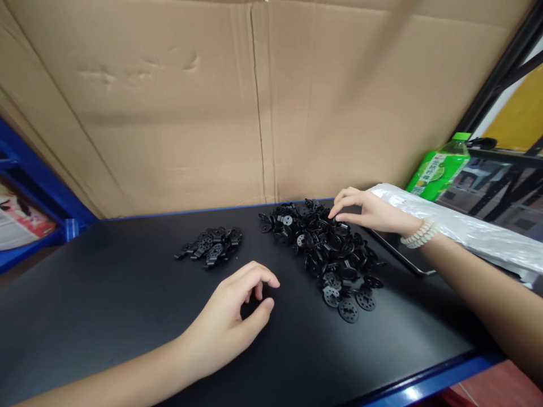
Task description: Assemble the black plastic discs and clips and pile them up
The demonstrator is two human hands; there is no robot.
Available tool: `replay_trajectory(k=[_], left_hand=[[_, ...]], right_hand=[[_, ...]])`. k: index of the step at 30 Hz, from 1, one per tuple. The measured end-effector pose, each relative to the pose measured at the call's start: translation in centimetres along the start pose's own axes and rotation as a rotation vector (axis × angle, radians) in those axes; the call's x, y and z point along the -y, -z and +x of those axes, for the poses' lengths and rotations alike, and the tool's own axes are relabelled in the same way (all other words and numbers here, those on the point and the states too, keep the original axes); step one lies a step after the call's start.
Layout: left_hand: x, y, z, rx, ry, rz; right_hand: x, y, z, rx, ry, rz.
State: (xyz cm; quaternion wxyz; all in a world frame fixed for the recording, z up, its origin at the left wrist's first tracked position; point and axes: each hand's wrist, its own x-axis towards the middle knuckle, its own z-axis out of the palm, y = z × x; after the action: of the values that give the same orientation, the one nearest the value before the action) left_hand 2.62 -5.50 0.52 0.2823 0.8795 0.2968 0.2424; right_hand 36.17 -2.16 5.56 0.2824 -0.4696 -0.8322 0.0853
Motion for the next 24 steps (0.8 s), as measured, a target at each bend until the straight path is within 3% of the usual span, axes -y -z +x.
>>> replay_trajectory(k=[7,10,13,16,18,24], left_hand=[[0.1,0.0,0.0,-0.019,0.032,-0.025],[-0.1,0.0,0.1,-0.049,0.085,-0.124],[-0.3,0.1,0.3,-0.082,0.115,-0.383],[-0.5,0.2,0.1,-0.145,0.088,-0.576],[-0.6,0.2,-0.1,-0.194,0.072,-0.549],[-0.8,0.1,-0.5,-0.271,0.016,-0.352]], right_hand=[[0.9,0.8,-0.2,-0.137,-0.074,0.090],[3.2,-0.1,-0.3,-0.228,-0.091,0.154],[7.1,-2.4,-0.7,-0.275,-0.066,0.263],[11.0,-5.1,-1.7,-0.137,0.004,0.373],[12.7,-6.5,-2.5,-0.047,0.007,0.445],[14.0,-8.9,-3.6,0.145,-0.276,0.863]])
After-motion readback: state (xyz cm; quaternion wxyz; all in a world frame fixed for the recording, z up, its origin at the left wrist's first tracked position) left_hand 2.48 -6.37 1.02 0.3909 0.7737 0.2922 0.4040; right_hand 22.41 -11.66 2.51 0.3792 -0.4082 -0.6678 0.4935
